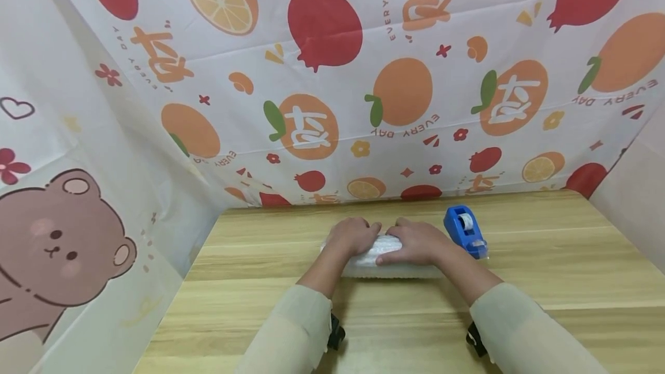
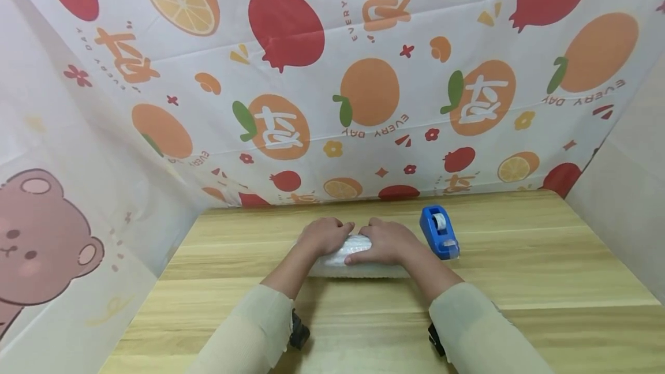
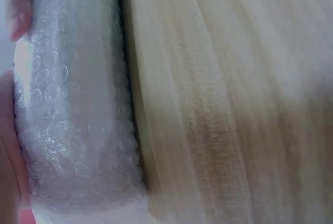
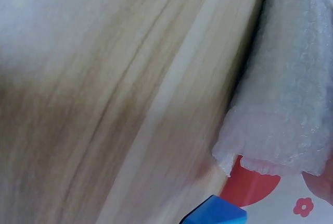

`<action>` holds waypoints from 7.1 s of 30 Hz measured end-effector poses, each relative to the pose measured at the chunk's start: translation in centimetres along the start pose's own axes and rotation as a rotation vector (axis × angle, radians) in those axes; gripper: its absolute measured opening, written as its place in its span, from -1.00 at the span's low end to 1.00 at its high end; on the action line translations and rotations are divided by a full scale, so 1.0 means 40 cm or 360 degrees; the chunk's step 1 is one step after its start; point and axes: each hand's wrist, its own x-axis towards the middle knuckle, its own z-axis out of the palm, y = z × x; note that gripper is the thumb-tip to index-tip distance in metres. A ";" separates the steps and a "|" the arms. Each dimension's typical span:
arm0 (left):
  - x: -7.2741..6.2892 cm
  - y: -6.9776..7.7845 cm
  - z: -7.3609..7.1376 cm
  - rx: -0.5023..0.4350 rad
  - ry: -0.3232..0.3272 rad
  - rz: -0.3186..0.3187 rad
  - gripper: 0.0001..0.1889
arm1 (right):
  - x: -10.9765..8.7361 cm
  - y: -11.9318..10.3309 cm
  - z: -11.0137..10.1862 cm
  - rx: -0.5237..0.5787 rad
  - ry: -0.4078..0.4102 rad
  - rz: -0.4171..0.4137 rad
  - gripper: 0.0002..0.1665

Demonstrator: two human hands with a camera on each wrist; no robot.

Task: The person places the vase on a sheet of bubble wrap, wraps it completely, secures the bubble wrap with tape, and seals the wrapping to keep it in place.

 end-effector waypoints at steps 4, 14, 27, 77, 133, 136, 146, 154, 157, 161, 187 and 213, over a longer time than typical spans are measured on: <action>0.000 0.001 -0.002 -0.0014 0.0007 -0.0014 -0.35 | 0.000 -0.001 0.001 -0.0034 0.0057 -0.0032 0.15; 0.001 0.013 -0.001 0.0010 -0.0046 -0.0044 -0.37 | -0.054 -0.025 0.030 -0.0534 0.0307 -0.0184 0.11; 0.013 -0.034 -0.017 -0.0107 -0.0147 -0.0086 -0.30 | -0.038 -0.073 0.063 -0.0512 0.0364 -0.0100 0.23; 0.008 -0.022 -0.062 0.0220 -0.0384 0.0621 -0.32 | 0.084 0.025 -0.049 0.0267 -0.0354 -0.0082 -0.20; -0.031 -0.049 -0.067 -0.0012 -0.0523 0.0396 -0.28 | -0.018 -0.053 0.076 -0.0666 0.0570 -0.0226 0.12; -0.046 -0.040 -0.057 0.0094 -0.0400 0.0400 -0.18 | -0.018 -0.051 0.079 -0.0668 0.0596 -0.0214 0.12; -0.087 -0.030 -0.013 0.0439 0.0015 0.0488 -0.02 | -0.023 -0.041 0.074 -0.0578 0.0556 -0.0156 0.11; -0.098 -0.029 0.008 0.0608 0.0169 0.0505 0.05 | 0.000 -0.032 0.048 -0.0477 0.0387 -0.0102 0.13; -0.101 -0.028 0.011 0.0643 0.0195 0.0492 0.07 | 0.010 -0.029 0.039 -0.0442 0.0292 -0.0067 0.14; -0.104 -0.028 0.015 0.0670 0.0237 0.0485 0.07 | 0.018 -0.028 0.025 -0.0398 0.0203 -0.0031 0.14; -0.093 -0.034 0.009 0.0619 0.0212 0.0529 -0.11 | 0.011 -0.038 -0.025 -0.0163 -0.0067 0.0024 0.10; -0.030 -0.044 -0.040 0.0214 -0.0243 0.0447 -0.23 | 0.004 -0.013 0.022 -0.0453 0.0276 -0.0122 0.12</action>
